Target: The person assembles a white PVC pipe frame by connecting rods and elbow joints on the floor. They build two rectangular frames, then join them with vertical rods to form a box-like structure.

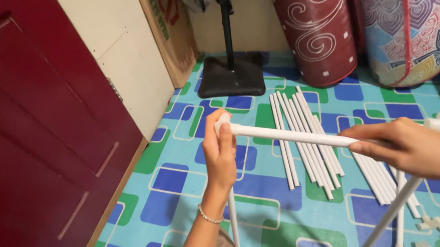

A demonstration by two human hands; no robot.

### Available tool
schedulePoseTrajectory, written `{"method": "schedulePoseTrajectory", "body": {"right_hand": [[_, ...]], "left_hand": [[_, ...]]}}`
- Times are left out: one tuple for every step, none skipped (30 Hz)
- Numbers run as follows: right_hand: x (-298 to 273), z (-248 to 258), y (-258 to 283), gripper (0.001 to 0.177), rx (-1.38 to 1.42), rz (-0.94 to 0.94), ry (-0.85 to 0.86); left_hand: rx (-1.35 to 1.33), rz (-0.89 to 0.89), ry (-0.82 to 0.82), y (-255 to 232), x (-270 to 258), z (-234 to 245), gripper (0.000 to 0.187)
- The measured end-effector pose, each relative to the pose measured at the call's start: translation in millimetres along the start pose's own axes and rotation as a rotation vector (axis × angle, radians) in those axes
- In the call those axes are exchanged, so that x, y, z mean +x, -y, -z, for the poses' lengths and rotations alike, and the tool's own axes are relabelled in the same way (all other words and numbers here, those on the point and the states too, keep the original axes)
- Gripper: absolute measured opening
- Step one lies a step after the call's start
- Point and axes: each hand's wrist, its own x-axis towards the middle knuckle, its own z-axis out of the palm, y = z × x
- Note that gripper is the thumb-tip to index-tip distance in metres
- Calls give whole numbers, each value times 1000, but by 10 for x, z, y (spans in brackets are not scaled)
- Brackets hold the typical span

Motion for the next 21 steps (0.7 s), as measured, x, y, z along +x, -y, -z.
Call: {"method": "schedulePoseTrajectory", "body": {"right_hand": [[66, 3, -48, 41, 145, 68, 56], [107, 20, -85, 42, 287, 136, 107], [145, 60, -108, 41, 297, 46, 131], [162, 86, -109, 41, 313, -48, 163], [143, 93, -82, 41, 328, -143, 195], [107, 121, -31, 41, 225, -174, 171], [52, 147, 43, 41, 124, -205, 147], [-1, 163, 135, 42, 25, -231, 125], [-99, 128, 243, 48, -73, -179, 9], [-229, 28, 364, 57, -175, -121, -101], [-293, -86, 493, 58, -264, 3, -231], [-361, -193, 608, 59, -364, 112, -375], [-386, -286, 705, 52, -450, 283, -543], [-417, -371, 772, 45, -530, 443, -711], [-429, -429, 813, 42, -598, 437, -716], [-425, -468, 850, 39, -668, 432, -723], [-428, -491, 876, 36, -737, 428, -728], [-418, -496, 891, 33, -747, 414, -718], [-405, -502, 904, 31, -756, 401, -707], [-399, -501, 907, 29, -765, 394, -694], [-400, -499, 906, 29, -704, 358, -660]], "left_hand": [[19, -20, 8, -13, -3, 11, 30], [35, -45, 16, -27, 6, -4, 30], [51, -69, 23, -44, 16, -11, 30], [25, -33, 38, -64, -12, 0, 30], [-2, 3, 54, -88, -40, 18, 30], [-35, 26, 72, -106, -16, 11, 30], [-79, 75, 115, -131, -3, 10, 31], [-117, 126, 155, -169, 6, 30, 32], [-156, 176, 196, -204, 11, 44, 34], [-221, 177, 214, -229, -10, 64, 37], [-287, 177, 232, -252, -26, 80, 42], [-353, 175, 256, -283, -25, 80, 46], [-363, 194, 240, -312, -16, 81, 46], [-376, 222, 228, -325, -31, 70, 46], [-389, 249, 216, -338, -59, 60, 46], [-330, 239, 188, -357, -81, 53, 48], [-272, 228, 162, -376, -104, 43, 50], [-212, 213, 137, -393, -108, 38, 52], [-201, 191, 124, -405, -117, 25, 52], [-189, 170, 104, -415, -146, 11, 52], [-177, 149, 84, -423, -174, 4, 51]]}}
